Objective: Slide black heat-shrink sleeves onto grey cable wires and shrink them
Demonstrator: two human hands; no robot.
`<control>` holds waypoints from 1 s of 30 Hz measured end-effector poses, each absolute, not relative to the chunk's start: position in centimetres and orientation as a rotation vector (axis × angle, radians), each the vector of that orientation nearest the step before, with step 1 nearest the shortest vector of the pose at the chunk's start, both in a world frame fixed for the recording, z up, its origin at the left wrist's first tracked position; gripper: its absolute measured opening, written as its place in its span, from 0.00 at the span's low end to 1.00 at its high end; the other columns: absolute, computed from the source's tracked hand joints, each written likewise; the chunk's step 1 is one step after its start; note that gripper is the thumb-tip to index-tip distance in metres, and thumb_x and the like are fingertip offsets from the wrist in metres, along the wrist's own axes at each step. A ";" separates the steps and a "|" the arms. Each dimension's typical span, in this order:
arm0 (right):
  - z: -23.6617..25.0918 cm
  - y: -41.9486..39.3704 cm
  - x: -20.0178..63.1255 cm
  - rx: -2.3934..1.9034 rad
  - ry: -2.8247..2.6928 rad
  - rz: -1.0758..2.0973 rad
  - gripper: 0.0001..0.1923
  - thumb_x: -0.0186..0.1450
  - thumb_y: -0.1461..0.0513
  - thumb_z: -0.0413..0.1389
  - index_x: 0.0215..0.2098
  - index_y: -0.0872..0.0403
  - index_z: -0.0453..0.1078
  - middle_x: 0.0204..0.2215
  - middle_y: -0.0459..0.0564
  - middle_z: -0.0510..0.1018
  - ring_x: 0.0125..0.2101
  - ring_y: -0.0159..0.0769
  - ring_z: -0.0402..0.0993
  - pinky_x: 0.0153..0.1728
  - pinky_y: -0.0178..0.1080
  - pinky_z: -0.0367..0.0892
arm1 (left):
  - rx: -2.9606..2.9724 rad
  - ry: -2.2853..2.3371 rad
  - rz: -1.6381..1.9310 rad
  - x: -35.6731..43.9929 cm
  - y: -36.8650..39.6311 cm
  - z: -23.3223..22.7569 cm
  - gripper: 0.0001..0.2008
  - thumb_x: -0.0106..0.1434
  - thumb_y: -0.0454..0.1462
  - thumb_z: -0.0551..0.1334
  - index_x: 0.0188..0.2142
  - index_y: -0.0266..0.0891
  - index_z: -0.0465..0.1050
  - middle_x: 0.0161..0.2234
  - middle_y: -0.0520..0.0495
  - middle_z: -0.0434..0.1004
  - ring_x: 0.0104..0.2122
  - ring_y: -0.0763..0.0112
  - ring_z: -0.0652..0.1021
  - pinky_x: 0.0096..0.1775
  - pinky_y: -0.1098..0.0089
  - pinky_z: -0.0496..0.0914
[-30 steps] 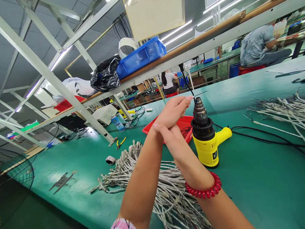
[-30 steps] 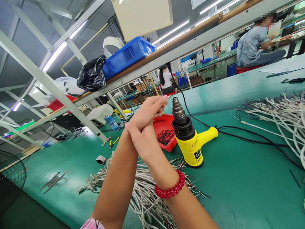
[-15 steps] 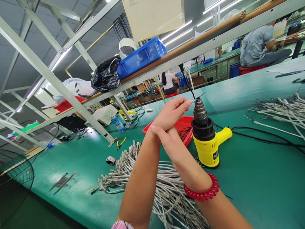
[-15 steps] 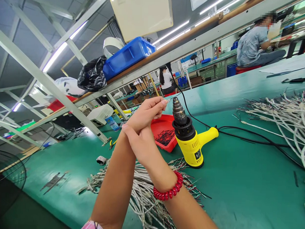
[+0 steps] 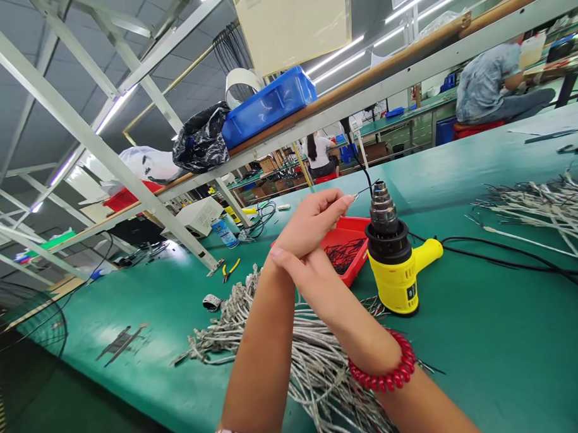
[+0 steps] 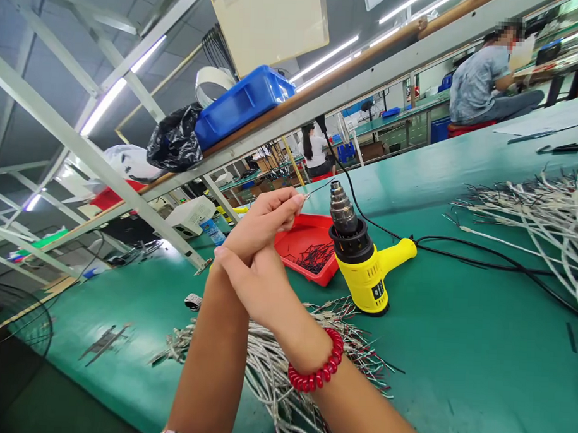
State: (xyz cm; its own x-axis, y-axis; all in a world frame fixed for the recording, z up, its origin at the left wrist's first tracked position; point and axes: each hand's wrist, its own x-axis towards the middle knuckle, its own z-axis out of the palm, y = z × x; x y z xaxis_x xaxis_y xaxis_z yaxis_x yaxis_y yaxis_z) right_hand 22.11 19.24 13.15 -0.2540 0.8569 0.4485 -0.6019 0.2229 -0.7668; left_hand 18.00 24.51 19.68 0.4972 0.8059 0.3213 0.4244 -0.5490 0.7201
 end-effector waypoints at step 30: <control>13.6 20.5 24.1 -0.519 -1.077 1.337 0.32 0.59 0.53 0.56 0.58 0.61 0.61 0.55 0.61 0.71 0.54 0.44 0.69 0.54 0.42 0.65 | 1.768 1.061 1.026 21.7 26.1 19.5 0.21 0.72 0.39 0.48 0.21 0.37 0.56 0.14 0.61 0.48 0.11 0.85 0.55 0.14 0.80 0.49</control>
State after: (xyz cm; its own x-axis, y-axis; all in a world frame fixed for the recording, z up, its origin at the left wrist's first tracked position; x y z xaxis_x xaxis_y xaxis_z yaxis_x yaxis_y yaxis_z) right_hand 24.11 20.53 13.60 -0.1187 0.9392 0.3222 -0.5152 0.2191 -0.8286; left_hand 21.68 26.06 19.47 0.3144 0.9216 0.2278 0.2588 -0.3141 0.9134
